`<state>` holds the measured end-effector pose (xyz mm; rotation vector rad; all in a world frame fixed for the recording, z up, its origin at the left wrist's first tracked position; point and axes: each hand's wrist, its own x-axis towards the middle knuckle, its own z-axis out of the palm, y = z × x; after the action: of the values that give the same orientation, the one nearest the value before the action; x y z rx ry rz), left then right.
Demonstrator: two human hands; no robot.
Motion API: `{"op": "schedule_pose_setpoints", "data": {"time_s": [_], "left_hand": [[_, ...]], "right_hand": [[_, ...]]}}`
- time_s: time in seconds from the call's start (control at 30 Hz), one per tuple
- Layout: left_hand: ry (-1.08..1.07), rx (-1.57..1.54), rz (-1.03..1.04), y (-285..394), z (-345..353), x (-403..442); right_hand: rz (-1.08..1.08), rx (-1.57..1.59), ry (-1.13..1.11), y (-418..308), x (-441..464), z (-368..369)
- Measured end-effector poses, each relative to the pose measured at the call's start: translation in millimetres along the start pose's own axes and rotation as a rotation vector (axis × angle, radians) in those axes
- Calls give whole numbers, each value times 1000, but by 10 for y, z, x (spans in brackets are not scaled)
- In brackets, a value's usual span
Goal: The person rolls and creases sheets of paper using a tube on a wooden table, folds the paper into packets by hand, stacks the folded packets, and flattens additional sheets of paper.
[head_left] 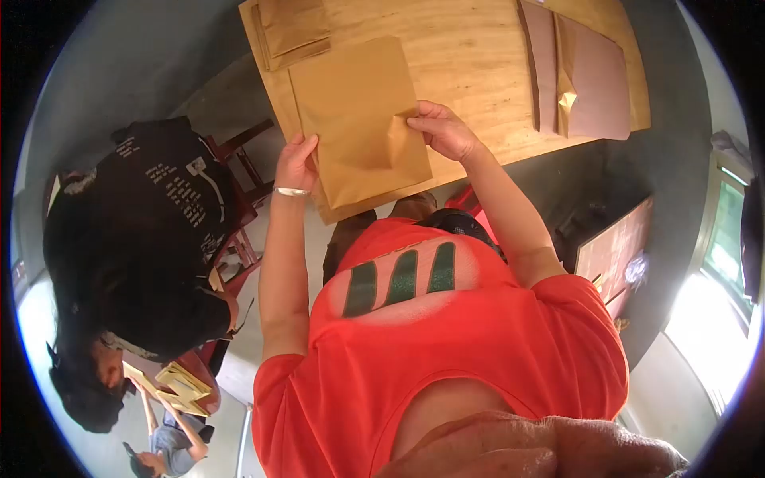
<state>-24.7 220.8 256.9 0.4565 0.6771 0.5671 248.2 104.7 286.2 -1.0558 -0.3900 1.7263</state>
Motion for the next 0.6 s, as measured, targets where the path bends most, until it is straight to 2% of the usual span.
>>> {"op": "schedule_pose_setpoints", "data": {"time_s": [0.03, 0.23, 0.33, 0.4, 0.6], "left_hand": [[19, 92, -7, 37, -5, 52], [56, 62, -18, 93, -21, 98], [102, 95, -8, 69, -11, 134], [86, 101, -17, 60, 19, 136], [19, 158, -20, 116, 72, 183]], "right_hand": [[-4, 7, 8, 46, 39, -31], [-31, 84, -1, 188, 220, -139], [6, 3, 128, 159, 291, -99], [-104, -179, 236, 154, 320, -53], [-255, -67, 286, -11, 419, -91]]}}
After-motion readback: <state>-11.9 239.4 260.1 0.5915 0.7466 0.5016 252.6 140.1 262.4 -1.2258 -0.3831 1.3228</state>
